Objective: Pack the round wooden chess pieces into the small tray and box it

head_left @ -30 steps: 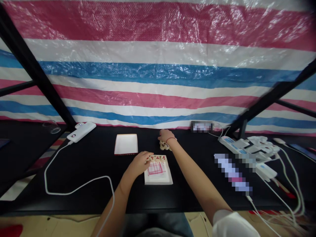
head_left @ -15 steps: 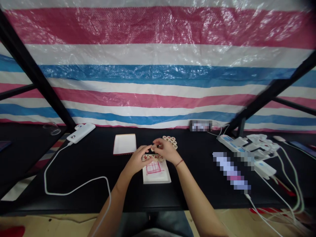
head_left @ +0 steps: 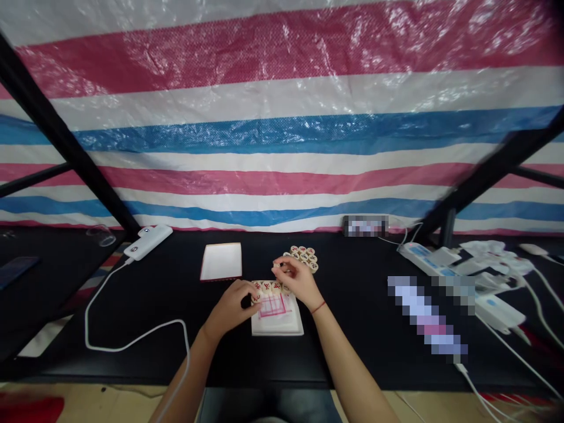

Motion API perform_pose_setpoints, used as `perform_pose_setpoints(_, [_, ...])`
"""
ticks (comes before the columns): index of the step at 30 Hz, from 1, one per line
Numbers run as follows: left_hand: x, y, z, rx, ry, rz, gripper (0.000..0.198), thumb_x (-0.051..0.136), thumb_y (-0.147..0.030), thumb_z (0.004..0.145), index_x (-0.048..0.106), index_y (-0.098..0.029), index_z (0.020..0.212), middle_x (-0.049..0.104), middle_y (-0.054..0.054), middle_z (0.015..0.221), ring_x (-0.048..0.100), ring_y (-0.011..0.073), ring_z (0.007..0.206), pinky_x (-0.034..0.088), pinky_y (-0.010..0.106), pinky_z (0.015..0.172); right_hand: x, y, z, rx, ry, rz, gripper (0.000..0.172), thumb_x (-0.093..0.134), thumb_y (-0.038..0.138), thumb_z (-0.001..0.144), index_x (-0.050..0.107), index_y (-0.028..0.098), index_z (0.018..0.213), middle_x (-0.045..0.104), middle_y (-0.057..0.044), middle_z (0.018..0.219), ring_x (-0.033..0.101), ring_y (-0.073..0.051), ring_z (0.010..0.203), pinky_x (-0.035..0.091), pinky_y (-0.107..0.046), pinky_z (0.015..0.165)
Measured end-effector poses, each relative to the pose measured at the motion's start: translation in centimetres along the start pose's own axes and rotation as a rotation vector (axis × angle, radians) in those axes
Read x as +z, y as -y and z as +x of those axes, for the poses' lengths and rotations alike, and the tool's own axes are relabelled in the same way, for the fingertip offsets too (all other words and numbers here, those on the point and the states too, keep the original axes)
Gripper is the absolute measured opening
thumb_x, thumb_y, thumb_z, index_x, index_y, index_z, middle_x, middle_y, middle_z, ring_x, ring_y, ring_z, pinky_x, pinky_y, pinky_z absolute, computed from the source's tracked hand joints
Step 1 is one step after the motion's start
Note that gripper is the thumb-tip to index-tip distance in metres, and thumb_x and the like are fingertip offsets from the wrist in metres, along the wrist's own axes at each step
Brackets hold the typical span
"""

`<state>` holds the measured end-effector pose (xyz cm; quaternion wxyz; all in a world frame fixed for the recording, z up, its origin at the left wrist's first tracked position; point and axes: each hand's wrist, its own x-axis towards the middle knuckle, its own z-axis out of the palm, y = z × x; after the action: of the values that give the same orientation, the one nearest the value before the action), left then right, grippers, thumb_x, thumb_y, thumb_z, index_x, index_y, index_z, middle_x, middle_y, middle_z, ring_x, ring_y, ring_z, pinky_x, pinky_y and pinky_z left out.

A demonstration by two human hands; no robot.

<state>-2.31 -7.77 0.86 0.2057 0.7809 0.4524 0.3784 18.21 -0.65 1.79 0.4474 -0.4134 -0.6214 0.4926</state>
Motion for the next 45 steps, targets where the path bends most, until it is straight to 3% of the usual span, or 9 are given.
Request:
perform_pose_setpoints(3, [0.1, -0.2, 0.3, 0.035, 0.051, 0.066, 0.008, 0.066, -0.018, 0.079, 0.058, -0.021, 0.079, 0.063, 0.002, 0.089, 0.059, 0.0167, 0.091, 0.048, 0.031, 0.085, -0.4, -0.1, -0.3, -0.023, 0.013, 0.002, 0.032, 0.069, 0.044, 0.077, 0.061, 0.018, 0.094, 0.063, -0.001, 0.068, 0.058, -0.011, 0.053, 0.045, -0.021, 0.046])
perform_pose_setpoints(8, [0.1, -0.5, 0.5, 0.055, 0.033, 0.094, 0.006, 0.063, -0.018, 0.079, 0.06, -0.02, 0.084, 0.06, 0.004, 0.098, 0.058, 0.0178, 0.097, 0.048, 0.033, 0.089, -0.5, 1.0, -2.1, -0.234, 0.102, -0.173, 0.016, 0.065, 0.031, 0.081, 0.066, 0.019, 0.092, 0.06, -0.008, 0.105, 0.063, -0.012, 0.077, 0.054, -0.023, 0.064])
perform_pose_setpoints(14, [0.3, 0.3, 0.4, 0.0, -0.088, 0.108, 0.016, 0.047, -0.018, 0.09, 0.059, -0.021, 0.101, 0.06, 0.008, 0.108, 0.057, 0.0192, 0.107, 0.047, 0.038, 0.096, 1.2, 2.3, -4.9, -0.341, 0.25, -0.547, 0.028, 0.054, 0.007, 0.083, 0.067, 0.023, 0.102, 0.063, -0.006, 0.108, 0.063, -0.016, 0.098, 0.05, -0.031, 0.091])
perform_pose_setpoints(19, [1.3, 1.1, 0.5, -0.029, -0.126, 0.078, 0.022, 0.041, -0.018, 0.094, 0.06, -0.02, 0.103, 0.064, 0.008, 0.111, 0.061, 0.0184, 0.107, 0.05, 0.038, 0.097, 3.0, 1.9, -4.9, -0.386, 0.328, -0.71, 0.027, 0.05, 0.003, 0.084, 0.066, 0.019, 0.099, 0.066, -0.006, 0.105, 0.063, -0.018, 0.101, 0.05, -0.033, 0.093])
perform_pose_setpoints(26, [1.6, 1.6, 0.0, -0.04, -0.093, 0.052, 0.028, 0.04, -0.016, 0.092, 0.06, -0.02, 0.111, 0.065, 0.008, 0.115, 0.061, 0.0184, 0.11, 0.051, 0.038, 0.099, 3.5, 2.0, -4.9, -0.317, 0.337, -0.861, 0.017, 0.052, 0.007, 0.086, 0.065, 0.017, 0.089, 0.063, -0.008, 0.096, 0.061, -0.019, 0.094, 0.05, -0.032, 0.087])
perform_pose_setpoints(32, [1.8, 1.7, 0.0, -0.066, -0.092, 0.036, 0.027, 0.04, -0.018, 0.093, 0.06, -0.02, 0.112, 0.065, 0.009, 0.115, 0.061, 0.0182, 0.109, 0.05, 0.037, 0.099, 3.6, 2.8, -4.8, -0.123, 0.403, -1.009, 0.021, 0.05, 0.011, 0.088, 0.061, 0.018, 0.105, 0.064, -0.009, 0.106, 0.064, -0.019, 0.092, 0.049, -0.03, 0.08])
perform_pose_setpoints(37, [2.0, 1.6, 0.0, -0.071, -0.096, 0.018, 0.027, 0.038, -0.02, 0.095, 0.061, -0.019, 0.109, 0.064, 0.009, 0.114, 0.061, 0.0182, 0.11, 0.049, 0.038, 0.099, 4.0, 2.6, -4.9, -0.095, 0.386, -1.009, 0.022, 0.051, 0.013, 0.088, 0.06, 0.019, 0.106, 0.067, -0.01, 0.102, 0.065, -0.019, 0.088, 0.047, -0.027, 0.075])
perform_pose_setpoints(41, [1.9, 1.2, 0.0, -0.092, -0.094, 0.017, 0.027, 0.037, -0.021, 0.096, 0.061, -0.02, 0.107, 0.063, 0.008, 0.115, 0.06, 0.0178, 0.11, 0.049, 0.037, 0.099, 1.5, 3.4, -3.7, -0.17, 0.369, -0.692, 0.022, 0.058, 0.013, 0.079, 0.061, 0.021, 0.099, 0.068, -0.001, 0.093, 0.063, -0.014, 0.074, 0.046, -0.023, 0.069])
perform_pose_setpoints(45, [1.9, 0.7, 0.3, -0.104, -0.123, 0.006, 0.025, 0.039, -0.022, 0.096, 0.061, -0.02, 0.105, 0.064, 0.007, 0.109, 0.061, 0.018, 0.105, 0.049, 0.036, 0.097, -2.6, 4.2, 0.8, -0.094, 0.026, -0.813, 0.017, 0.051, 0.023, 0.086, 0.064, 0.021, 0.097, 0.069, -0.003, 0.093, 0.063, -0.014, 0.078, 0.045, -0.024, 0.076])
